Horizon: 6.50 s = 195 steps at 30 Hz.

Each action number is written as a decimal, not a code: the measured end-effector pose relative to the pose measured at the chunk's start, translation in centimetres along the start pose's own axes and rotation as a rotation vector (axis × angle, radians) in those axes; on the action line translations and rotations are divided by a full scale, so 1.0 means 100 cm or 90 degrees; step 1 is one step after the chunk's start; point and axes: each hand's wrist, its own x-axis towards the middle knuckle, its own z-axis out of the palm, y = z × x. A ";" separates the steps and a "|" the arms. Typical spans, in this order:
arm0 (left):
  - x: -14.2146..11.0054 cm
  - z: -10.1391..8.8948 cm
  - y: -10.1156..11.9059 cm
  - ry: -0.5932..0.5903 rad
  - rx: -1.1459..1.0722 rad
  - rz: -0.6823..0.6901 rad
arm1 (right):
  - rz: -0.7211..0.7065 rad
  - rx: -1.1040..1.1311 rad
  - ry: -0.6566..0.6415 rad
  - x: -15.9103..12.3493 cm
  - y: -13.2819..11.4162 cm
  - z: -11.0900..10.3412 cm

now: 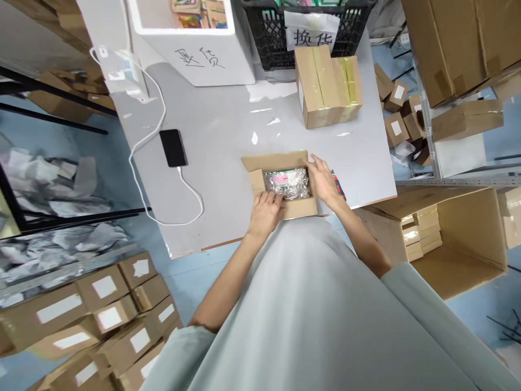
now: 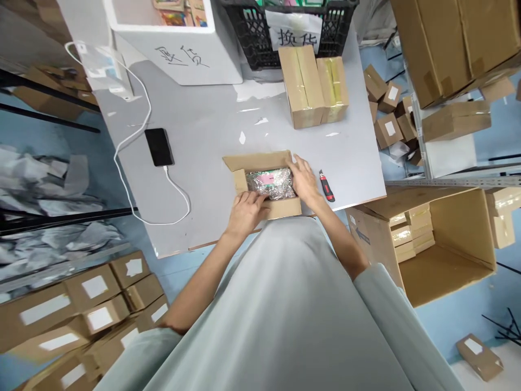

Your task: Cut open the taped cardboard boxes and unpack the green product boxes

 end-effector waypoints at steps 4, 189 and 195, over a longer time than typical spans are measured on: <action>-0.021 -0.006 -0.019 0.046 0.008 -0.082 | 0.022 -0.062 0.002 -0.028 0.026 -0.004; -0.045 -0.061 0.067 0.283 -1.241 -0.217 | -0.169 0.766 0.044 0.054 -0.117 -0.103; -0.051 -0.051 0.068 0.438 -1.171 -0.237 | -0.170 0.732 0.044 0.051 -0.119 -0.104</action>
